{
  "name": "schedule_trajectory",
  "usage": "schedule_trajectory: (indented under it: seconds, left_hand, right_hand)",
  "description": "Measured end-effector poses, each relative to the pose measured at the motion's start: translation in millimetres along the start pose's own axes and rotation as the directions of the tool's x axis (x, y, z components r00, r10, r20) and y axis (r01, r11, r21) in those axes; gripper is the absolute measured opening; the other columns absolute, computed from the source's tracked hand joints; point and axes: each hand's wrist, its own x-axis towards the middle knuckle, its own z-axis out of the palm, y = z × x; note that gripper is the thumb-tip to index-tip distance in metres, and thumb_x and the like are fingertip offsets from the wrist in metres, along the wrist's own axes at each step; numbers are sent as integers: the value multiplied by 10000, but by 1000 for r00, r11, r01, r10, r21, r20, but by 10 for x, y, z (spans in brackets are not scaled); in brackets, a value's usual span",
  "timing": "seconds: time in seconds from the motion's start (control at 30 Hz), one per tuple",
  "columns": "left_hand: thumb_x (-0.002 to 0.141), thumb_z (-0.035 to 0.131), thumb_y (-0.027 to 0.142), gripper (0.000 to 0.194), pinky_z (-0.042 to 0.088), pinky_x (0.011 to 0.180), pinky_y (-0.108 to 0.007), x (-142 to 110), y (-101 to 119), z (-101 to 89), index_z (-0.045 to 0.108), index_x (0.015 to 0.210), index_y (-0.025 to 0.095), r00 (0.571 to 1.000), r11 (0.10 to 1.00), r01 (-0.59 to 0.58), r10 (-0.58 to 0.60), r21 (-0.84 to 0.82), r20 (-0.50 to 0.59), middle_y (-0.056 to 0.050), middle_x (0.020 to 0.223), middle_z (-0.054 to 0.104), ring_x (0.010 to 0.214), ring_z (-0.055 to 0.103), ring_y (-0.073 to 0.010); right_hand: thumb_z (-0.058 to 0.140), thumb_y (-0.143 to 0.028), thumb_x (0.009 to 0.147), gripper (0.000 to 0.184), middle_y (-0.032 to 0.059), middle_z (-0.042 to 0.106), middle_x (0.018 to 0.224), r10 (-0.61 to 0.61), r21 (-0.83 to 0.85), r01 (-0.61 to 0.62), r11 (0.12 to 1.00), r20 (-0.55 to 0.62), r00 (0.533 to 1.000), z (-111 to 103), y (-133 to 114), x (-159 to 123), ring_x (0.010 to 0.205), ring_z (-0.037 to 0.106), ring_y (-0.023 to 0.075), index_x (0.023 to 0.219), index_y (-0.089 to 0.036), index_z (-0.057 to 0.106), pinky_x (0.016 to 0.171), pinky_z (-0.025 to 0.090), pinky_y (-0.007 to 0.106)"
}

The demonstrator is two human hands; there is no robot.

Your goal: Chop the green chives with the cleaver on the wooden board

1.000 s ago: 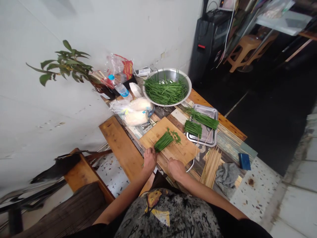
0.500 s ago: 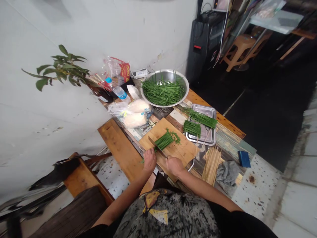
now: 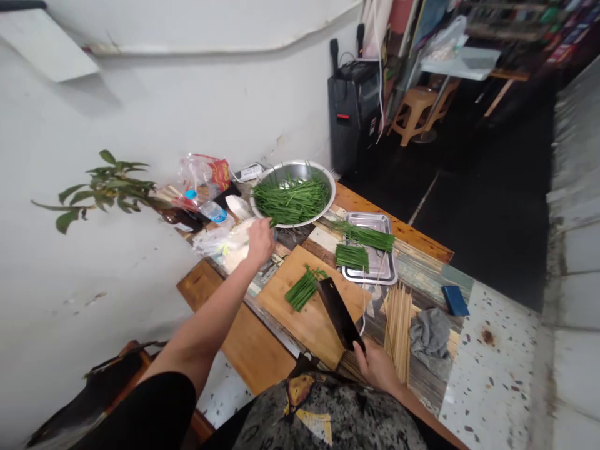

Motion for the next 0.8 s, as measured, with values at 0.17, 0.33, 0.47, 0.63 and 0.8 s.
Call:
schedule_trajectory:
  seconds: [0.17, 0.33, 0.47, 0.63, 0.8]
  left_hand:
    - [848, 340, 122, 382, 286, 934, -464, 997, 15, 204, 513, 1188, 140, 954, 961, -226, 185, 160, 235, -165, 1142, 540, 1102, 440, -285]
    - [790, 553, 242, 387, 166, 1008, -541, 1113, 81, 383, 530, 1167, 156, 868, 951, -260, 155, 166, 473, -149, 1215, 543, 1159, 422, -295]
    - [883, 395, 353, 364, 235, 998, -477, 158, 375, 331, 545, 1149, 156, 937, 971, -207, 162, 119, 311, -139, 1163, 573, 1126, 456, -280]
    - [660, 619, 523, 840, 308, 966, -468, -1356, 578, 587, 356, 1332, 93, 839, 985, -44, -54, 166, 541, -228, 1227, 499, 1148, 441, -360]
    - [661, 618, 404, 755, 362, 922, -465, -1709, 569, 877, 379, 1287, 58, 853, 974, 106, -192, 199, 485, -236, 1157, 514, 1113, 473, -361]
  right_hand:
    - [309, -418, 900, 386, 81, 661, 626, 90, 2, -91, 996, -113, 989, 69, 51, -166, 583, 654, 230, 913, -179, 610, 512, 481, 282]
    - [314, -447, 901, 406, 52, 613, 537, 260, 98, -248, 964, -130, 957, -57, -30, -212, 494, 609, 183, 844, -165, 601, 511, 456, 255]
    - [313, -484, 895, 426, 40, 588, 510, 351, 135, -334, 933, -131, 927, -233, -9, -273, 480, 584, 157, 692, -185, 538, 526, 437, 245]
    - [307, -501, 890, 419, 46, 590, 534, 356, 160, -338, 927, -101, 929, -410, 102, -434, 492, 573, 159, 672, -196, 495, 528, 424, 252]
    - [316, -501, 883, 401, 45, 598, 549, 394, 170, -373, 912, -106, 913, -465, 240, -661, 475, 569, 158, 717, -192, 511, 499, 416, 255]
